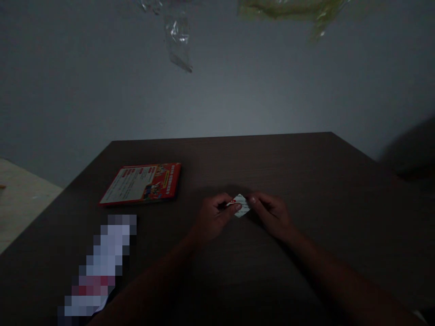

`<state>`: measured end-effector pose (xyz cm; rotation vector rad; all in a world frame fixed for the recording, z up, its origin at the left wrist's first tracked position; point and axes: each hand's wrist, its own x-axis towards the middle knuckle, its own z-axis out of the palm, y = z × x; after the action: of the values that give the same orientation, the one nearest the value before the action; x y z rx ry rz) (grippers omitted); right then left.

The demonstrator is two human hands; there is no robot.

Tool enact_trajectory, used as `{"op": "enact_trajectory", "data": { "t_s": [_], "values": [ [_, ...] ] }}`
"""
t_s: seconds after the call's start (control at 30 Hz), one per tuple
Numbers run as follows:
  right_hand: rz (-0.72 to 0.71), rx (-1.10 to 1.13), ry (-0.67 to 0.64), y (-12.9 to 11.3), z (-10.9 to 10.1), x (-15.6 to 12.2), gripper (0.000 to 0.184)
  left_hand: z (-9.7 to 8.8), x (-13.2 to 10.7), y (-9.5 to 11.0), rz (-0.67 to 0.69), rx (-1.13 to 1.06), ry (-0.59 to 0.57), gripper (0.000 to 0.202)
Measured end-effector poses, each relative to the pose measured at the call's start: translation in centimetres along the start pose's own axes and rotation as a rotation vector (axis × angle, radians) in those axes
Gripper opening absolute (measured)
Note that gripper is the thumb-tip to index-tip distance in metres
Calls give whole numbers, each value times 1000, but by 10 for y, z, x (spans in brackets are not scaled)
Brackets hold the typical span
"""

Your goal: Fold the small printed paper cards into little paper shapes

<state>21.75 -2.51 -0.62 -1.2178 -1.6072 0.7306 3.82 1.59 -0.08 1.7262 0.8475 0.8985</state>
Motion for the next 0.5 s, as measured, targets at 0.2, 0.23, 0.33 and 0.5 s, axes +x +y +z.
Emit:
{"op": "enact_trajectory", "data": {
  "t_s": [0.2,0.23,0.33,0.5],
  "values": [
    [-55,-94,32,-2,2,2,19,3,-1,-3,-117,-145,-81,24],
    [-48,-94,30,-2,2,2,19,4,-1,-3,-111,-137,-77,24],
    [-17,-80,15,-3,3,1,20,6,-3,-6,-88,-105,-63,26],
    [49,-32,-25,-5,2,1,23,9,-5,-9,-102,-120,-83,29]
  ]
}}
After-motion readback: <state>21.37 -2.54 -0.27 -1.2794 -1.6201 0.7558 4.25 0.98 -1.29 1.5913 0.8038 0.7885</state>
